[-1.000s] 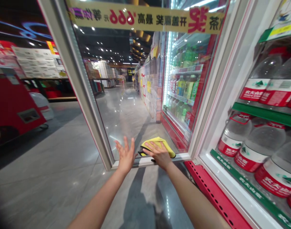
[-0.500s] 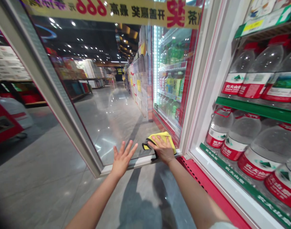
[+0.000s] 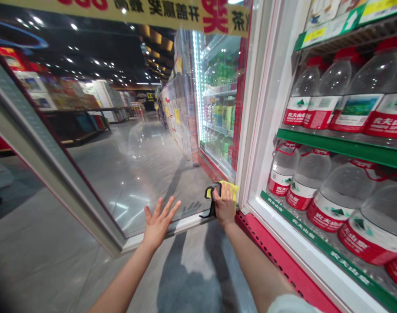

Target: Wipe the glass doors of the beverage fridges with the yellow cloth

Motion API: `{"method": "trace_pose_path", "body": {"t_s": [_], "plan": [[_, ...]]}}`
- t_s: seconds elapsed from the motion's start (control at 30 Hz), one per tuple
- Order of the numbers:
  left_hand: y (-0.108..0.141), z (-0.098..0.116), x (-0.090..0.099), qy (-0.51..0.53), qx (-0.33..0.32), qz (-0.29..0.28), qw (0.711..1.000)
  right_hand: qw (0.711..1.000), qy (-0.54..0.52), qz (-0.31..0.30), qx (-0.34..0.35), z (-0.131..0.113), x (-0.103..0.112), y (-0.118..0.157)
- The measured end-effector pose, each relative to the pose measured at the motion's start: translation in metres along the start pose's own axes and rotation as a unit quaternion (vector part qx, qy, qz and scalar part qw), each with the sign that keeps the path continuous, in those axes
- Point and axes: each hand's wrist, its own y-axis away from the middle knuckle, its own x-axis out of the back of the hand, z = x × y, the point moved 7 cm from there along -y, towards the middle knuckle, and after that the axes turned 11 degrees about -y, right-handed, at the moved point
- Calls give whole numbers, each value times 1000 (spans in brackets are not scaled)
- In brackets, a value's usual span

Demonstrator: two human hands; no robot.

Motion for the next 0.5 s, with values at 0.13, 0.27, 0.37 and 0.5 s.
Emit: {"method": "trace_pose_path", "body": {"t_s": [0.13,0.27,0.37,0.5], "plan": [[-4,6,6,11,16,14,1000,990,0,97,-106,-16,-27,8],[-10,21,8,30,-8,14,999,976,5,132,-173,-7,-38,-9],[-14,28,7,33,-18,2,999,966,13,143,-213,15,-29,-19],[-17,28,6,31,-19,-11,999,953,7,195,-231,23,-20,-20]]}}
